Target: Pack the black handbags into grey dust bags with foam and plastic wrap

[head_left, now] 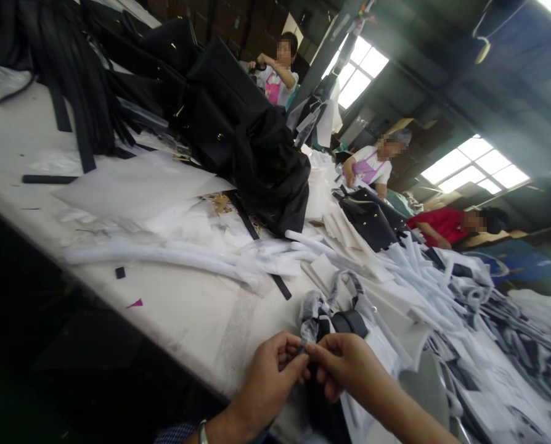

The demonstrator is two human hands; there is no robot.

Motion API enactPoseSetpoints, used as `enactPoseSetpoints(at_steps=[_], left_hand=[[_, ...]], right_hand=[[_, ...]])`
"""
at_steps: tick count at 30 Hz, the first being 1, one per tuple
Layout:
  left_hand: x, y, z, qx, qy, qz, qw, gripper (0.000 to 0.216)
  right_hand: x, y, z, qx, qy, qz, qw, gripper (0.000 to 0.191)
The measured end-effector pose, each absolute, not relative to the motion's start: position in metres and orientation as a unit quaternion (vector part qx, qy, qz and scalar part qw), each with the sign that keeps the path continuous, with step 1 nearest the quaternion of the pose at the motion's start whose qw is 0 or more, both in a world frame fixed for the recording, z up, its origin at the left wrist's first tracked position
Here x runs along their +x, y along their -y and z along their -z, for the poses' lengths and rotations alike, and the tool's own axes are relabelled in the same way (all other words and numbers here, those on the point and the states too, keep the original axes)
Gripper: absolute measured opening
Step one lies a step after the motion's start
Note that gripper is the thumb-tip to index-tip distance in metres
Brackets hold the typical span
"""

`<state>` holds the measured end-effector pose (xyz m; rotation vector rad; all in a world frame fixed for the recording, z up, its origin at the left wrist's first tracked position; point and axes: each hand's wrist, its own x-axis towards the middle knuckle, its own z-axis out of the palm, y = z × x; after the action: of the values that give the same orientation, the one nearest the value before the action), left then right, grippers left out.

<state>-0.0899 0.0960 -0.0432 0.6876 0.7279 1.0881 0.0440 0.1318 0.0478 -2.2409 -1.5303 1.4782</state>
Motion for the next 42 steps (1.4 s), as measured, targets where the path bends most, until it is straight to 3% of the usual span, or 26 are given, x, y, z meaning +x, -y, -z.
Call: enactPoseSetpoints(at_steps=[11,16,20,32,42], left_hand=[[-0.1,-0.099,0.041,0.274,-0.311,-0.453,0.789,0.033],[-0.104,-0.095,0.039,0.231,-0.29,-0.43,0.824,0.036],[-0.108,-0.094,0.038,0.179,-0.277,-0.407,0.852,0.044],[-0.105,-0.093,0.047,0.14,-0.272,-0.343,0.888,0.075],[-0.104,-0.093,0.051,0.166,-0.268,-0.345,0.884,0.074]], right_hand=[[0.058,-0.104,-0.037,-0.679,0.46,-0.55,0.158,0.067],[0.056,-0.097,-0.029,-0.655,0.438,-0.587,0.188,0.067],[0.053,-0.093,-0.024,-0.656,0.459,-0.573,0.173,0.058],[0.035,-0.088,-0.01,-0.701,0.571,-0.413,0.112,0.007],[0.033,-0.088,-0.009,-0.687,0.619,-0.375,0.071,0.013]])
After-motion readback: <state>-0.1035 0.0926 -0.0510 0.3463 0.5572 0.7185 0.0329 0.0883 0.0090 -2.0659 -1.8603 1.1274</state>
